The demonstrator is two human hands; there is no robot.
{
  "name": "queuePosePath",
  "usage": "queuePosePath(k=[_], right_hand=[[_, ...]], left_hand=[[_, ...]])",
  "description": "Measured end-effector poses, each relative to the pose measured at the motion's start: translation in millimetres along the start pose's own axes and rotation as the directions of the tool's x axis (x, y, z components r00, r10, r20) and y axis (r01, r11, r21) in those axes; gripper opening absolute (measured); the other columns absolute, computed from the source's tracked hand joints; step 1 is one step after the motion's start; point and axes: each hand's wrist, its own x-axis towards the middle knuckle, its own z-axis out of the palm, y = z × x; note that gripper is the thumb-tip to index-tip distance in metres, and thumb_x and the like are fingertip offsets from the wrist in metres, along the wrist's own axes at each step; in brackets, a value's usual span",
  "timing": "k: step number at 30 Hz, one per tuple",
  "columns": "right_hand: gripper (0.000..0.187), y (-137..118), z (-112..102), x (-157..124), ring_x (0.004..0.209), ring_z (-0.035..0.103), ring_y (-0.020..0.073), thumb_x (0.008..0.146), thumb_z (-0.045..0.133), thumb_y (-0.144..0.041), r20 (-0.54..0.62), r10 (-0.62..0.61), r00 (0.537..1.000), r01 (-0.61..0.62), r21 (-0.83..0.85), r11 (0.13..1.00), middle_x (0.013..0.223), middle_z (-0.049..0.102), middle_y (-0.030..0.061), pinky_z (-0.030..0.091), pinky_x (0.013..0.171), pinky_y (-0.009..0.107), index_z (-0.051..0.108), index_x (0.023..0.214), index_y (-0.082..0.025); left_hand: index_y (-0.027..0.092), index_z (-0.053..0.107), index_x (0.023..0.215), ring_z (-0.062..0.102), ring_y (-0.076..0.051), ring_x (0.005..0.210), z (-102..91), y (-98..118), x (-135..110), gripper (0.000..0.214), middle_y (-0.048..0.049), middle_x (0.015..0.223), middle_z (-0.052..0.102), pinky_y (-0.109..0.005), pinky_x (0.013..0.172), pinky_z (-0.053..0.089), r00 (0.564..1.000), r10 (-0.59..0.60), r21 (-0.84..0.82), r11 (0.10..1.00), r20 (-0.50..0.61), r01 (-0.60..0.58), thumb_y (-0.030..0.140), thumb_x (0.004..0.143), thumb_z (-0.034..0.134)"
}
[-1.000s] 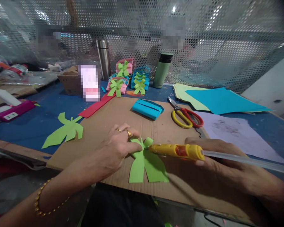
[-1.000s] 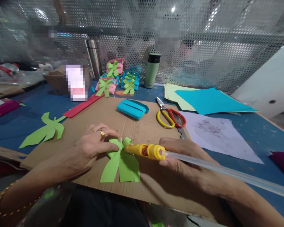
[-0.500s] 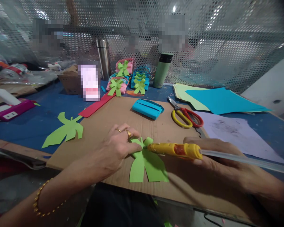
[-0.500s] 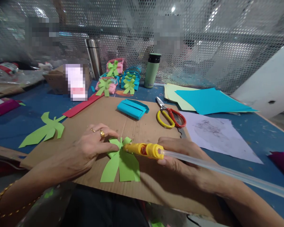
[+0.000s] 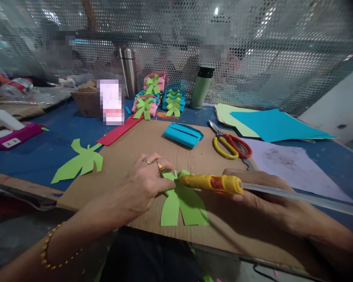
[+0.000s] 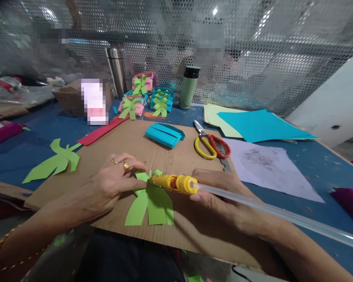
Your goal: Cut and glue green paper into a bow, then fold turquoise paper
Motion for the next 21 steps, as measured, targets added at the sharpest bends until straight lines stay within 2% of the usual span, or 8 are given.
queuePosePath(k=[4, 10, 19, 21], right_hand=[[0.029, -2.0, -1.4, -1.3, 0.053, 0.045, 0.0145, 0.096, 0.053, -0.044, -0.001, 0.003, 1.000, -0.003, -0.009, 1.000, 0.065, 0.052, -0.0025, 0.035, 0.042, 0.025, 0.059, 0.077, -0.024], [0.026, -3.4, -7.2, -3.0, 0.057, 0.053, 0.0176, 0.097, 0.054, -0.042, -0.013, -0.102, 0.995, 0.102, -0.042, 0.994, 0.067, 0.059, -0.0008, 0.043, 0.051, 0.027, 0.064, 0.080, -0.025], [0.020, -2.1, -9.0, -6.5, 0.052, 0.049, 0.0132, 0.097, 0.055, -0.035, 0.032, -0.103, 0.994, 0.105, -0.056, 0.993, 0.066, 0.057, -0.0031, 0.038, 0.045, 0.024, 0.063, 0.082, -0.025], [0.019, -2.7, -9.8, -6.6, 0.053, 0.050, 0.0144, 0.097, 0.055, -0.036, 0.019, -0.108, 0.994, 0.108, -0.053, 0.993, 0.066, 0.058, -0.0026, 0.040, 0.046, 0.025, 0.063, 0.083, -0.026]], left_hand=[[0.023, 0.074, 0.101, 0.052, -0.025, 0.108, -0.2, -0.6, -0.8, 0.035, -0.0079, 0.115, 0.065, -0.044, 0.088, 0.035, 1.000, 0.008, -0.006, 1.000, -0.006, -0.008, 0.008, 0.096, 0.043], [0.023, 0.074, 0.100, 0.051, -0.024, 0.110, -1.6, -1.8, -1.4, 0.035, -0.0075, 0.116, 0.065, -0.043, 0.090, 0.035, 1.000, 0.002, -0.001, 1.000, -0.002, -0.002, 0.004, 0.093, 0.045], [0.023, 0.073, 0.100, 0.051, -0.024, 0.107, -1.7, -0.9, -0.9, 0.033, -0.0061, 0.117, 0.064, -0.042, 0.089, 0.034, 1.000, -0.005, 0.008, 1.000, 0.023, 0.005, 0.004, 0.092, 0.048], [0.023, 0.073, 0.100, 0.051, -0.024, 0.107, -2.3, 0.0, -0.3, 0.034, -0.0065, 0.116, 0.064, -0.042, 0.089, 0.034, 1.000, -0.006, 0.003, 1.000, 0.023, 0.006, 0.003, 0.092, 0.047]])
